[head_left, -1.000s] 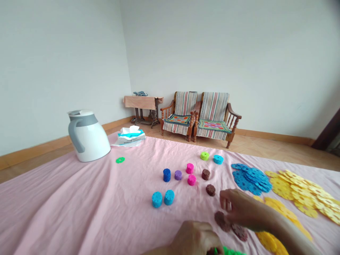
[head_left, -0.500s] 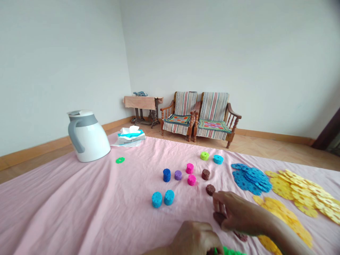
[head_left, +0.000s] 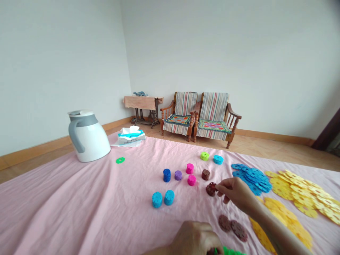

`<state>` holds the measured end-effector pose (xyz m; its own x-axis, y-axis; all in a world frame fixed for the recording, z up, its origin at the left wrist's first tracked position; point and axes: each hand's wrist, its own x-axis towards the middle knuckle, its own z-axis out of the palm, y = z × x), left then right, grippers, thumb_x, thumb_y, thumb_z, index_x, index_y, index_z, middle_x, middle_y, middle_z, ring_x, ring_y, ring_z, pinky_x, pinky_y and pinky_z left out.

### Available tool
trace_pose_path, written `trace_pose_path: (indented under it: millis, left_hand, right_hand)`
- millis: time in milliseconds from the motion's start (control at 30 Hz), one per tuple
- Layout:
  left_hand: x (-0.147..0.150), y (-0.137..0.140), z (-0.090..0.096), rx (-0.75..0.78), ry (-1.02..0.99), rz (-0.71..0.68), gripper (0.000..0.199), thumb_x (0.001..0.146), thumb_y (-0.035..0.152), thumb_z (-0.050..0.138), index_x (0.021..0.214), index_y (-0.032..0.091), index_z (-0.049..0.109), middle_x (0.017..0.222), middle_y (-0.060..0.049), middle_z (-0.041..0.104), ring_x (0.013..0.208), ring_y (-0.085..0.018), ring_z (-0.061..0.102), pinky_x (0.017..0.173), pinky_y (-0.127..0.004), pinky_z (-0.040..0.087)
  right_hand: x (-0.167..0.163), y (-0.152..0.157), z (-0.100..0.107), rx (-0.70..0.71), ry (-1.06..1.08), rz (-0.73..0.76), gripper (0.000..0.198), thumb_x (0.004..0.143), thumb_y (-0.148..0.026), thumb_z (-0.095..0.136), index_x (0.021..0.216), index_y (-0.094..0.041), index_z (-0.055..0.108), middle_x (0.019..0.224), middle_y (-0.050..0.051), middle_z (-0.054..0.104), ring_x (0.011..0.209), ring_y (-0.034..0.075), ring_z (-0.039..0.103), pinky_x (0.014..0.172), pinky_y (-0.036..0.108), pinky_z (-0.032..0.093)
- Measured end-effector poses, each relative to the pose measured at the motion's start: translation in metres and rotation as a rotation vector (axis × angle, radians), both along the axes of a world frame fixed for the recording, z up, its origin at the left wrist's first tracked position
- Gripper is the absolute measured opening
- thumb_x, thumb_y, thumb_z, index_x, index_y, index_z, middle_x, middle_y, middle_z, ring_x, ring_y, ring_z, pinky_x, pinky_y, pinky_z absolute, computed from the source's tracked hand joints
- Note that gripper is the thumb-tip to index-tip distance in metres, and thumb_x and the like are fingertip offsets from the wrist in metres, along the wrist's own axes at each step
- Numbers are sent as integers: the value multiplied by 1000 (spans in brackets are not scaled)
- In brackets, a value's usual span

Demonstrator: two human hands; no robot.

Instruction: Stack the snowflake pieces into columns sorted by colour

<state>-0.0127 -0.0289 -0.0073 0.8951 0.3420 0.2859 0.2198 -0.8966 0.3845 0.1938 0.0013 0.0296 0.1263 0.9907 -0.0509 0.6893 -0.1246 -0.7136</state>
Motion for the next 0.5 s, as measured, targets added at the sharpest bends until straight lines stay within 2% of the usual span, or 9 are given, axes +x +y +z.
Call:
trace_pose_path:
  millis: [100,200,367,500]
  left_hand:
    - [0,0,0,0,3,2,6,76,21,72,75,16,69,66,3,67,56,-9,59,54,-16,43]
    - [0,0,0,-1,10,2,6,79,21,70,74,16,68,65,3,67,56,-9,59,54,-16,43]
    - [1,0,2,-9,15,-14,5,77,18,72,75,15,68,65,2,66,59,-9,60,55,-16,43]
    - [1,-1,4,-11,28,-6,6,74,17,74,74,14,69,65,2,67,57,-10,58,54,-16,42]
  right_hand:
    - [0,3,-7,25,106,-65,32,77,-41,54,58,-17,63,58,5,70,44,13,61,47,23,41]
    - [-2,4,-10,3,171,-84,32,76,-40,54,53,-18,57,53,3,66,40,12,56,42,22,37]
    - [-1,7,-18,-44,147,-61,33,78,-40,51,51,-20,53,46,0,61,39,11,53,42,22,37]
    - [1,8,-22,-5,66,-67,33,78,-40,50,52,-21,52,49,1,63,42,12,56,44,23,40]
